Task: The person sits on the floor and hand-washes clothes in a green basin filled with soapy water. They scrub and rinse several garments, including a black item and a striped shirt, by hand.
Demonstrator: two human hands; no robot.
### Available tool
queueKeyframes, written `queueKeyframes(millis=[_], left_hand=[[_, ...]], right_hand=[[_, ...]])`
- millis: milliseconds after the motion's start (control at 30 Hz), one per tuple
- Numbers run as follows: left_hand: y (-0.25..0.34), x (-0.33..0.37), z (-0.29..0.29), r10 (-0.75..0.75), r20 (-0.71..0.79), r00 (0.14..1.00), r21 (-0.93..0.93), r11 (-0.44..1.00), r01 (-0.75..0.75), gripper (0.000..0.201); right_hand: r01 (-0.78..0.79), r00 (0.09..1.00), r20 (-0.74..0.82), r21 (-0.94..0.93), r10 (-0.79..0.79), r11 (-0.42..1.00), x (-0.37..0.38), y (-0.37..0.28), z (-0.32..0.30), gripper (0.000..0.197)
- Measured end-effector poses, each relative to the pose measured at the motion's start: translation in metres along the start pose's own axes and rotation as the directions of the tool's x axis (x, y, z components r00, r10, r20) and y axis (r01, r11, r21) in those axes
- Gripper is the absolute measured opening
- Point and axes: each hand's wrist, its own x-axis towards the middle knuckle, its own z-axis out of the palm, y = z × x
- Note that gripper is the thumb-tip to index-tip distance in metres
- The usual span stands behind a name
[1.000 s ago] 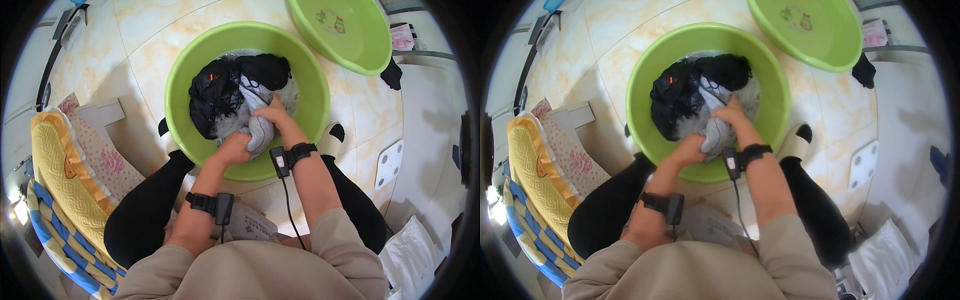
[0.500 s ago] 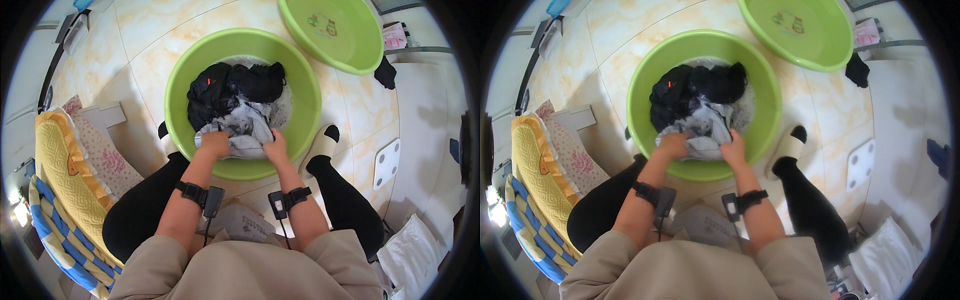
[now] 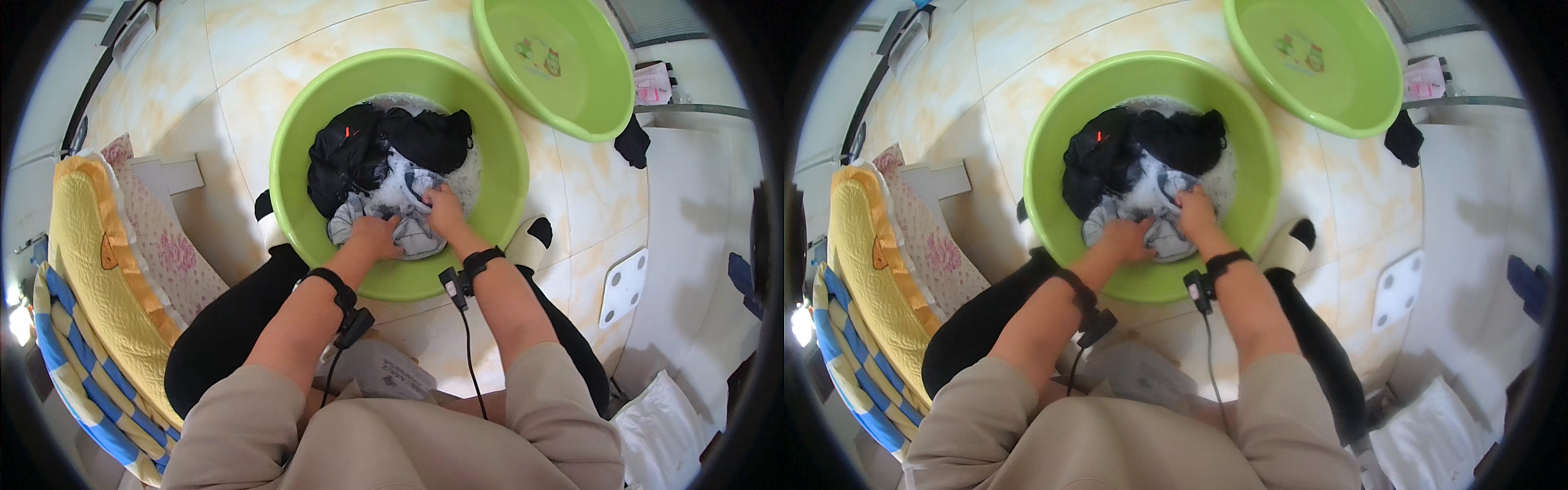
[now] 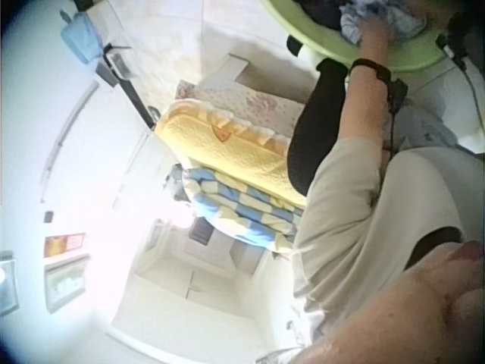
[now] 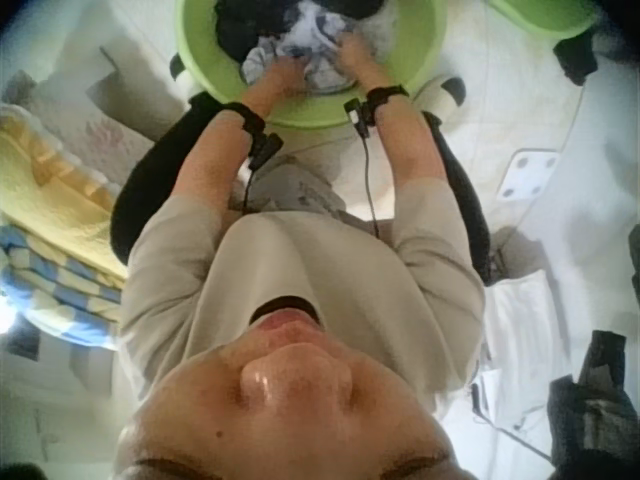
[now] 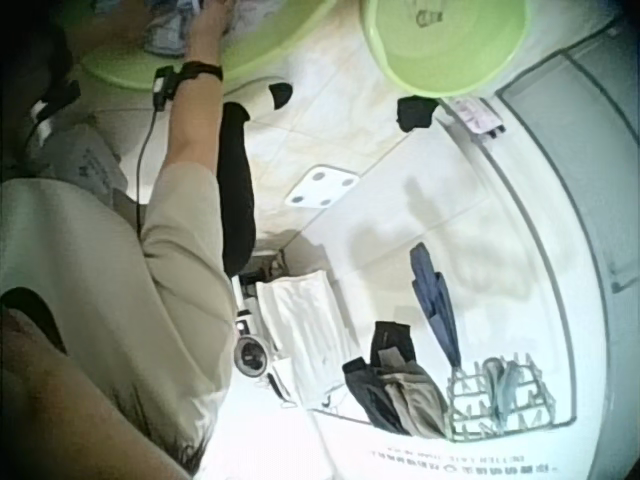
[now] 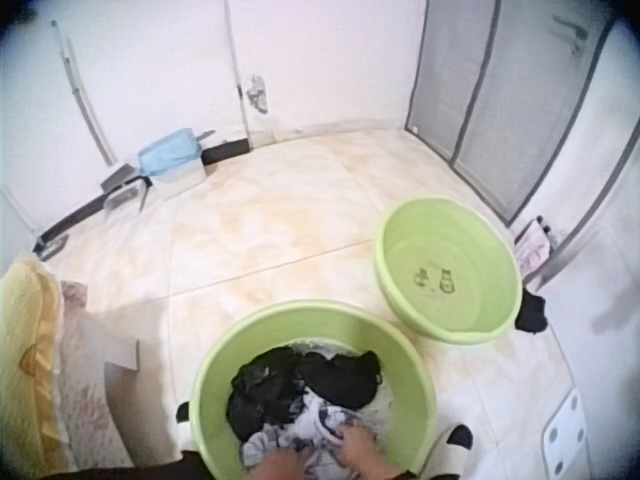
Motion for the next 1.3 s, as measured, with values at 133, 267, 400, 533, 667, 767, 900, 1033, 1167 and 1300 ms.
queueKeyframes(millis=[133, 267, 400, 533, 667, 767, 900, 1033, 1167, 1300], left_hand=[[-0.005, 0.0, 0.003, -0.112, -0.067, 0.991, -0.11, 0.988, 0.105, 0.093], [-0.021, -0.011, 0.013, 0.036, -0.171, 0.985, -0.176, 0.982, -0.067, 0.089], [-0.03, -0.006, -0.009, 0.164, 0.038, 0.986, -0.157, 0.975, -0.156, 0.069], [-0.014, 0.003, -0.081, 0.066, 0.491, 0.869, -0.056, 0.997, -0.044, 0.063], [0.007, -0.028, -0.135, 0.084, 0.404, 0.911, -0.067, 0.996, -0.063, 0.06], [0.001, -0.042, -0.134, 0.188, 0.233, 0.954, -0.56, 0.828, -0.026, 0.049], [-0.01, -0.012, -0.079, 0.053, 0.036, 0.998, -0.986, 0.162, 0.027, 0.024], [-0.007, 0.016, -0.002, -0.335, 0.276, 0.901, -0.845, -0.532, 0.061, 0.017], [0.016, 0.014, 0.042, -0.235, 0.536, 0.811, -0.603, -0.779, 0.173, 0.023], [0.056, 0.012, 0.051, -0.198, 0.625, 0.755, -0.396, -0.914, 0.089, 0.037]], right_hand=[[0.193, 0.981, 0.01, -0.021, -0.192, 0.981, -0.01, 0.023, -0.023, 0.024], [0.192, 0.981, -0.032, 0.101, -0.189, 0.976, -0.036, 0.01, -0.057, 0.024], [-0.038, 0.998, 0.056, 0.262, 0.024, 0.964, -0.063, -0.026, -0.084, 0.025], [-0.261, 0.963, 0.174, 0.446, 0.203, 0.856, -0.087, -0.046, -0.091, 0.03], [-0.486, 0.874, 0.361, 0.629, 0.325, 0.607, -0.094, -0.045, -0.083, 0.035], [-0.577, 0.802, 0.459, 0.762, 0.383, 0.293, -0.088, -0.035, -0.071, 0.044], [-0.564, 0.78, 0.459, 0.81, 0.424, 0.161, -0.071, -0.014, -0.062, 0.075], [-0.62, 0.771, 0.561, 0.77, 0.3, 0.154, -0.047, 0.015, -0.058, 0.087], [-0.559, 0.808, 0.547, 0.593, 0.22, 0.58, -0.027, 0.026, -0.048, 0.086], [0.006, 0.986, 0.168, -0.132, 0.016, 0.991, -0.026, 0.024, -0.032, 0.081]])
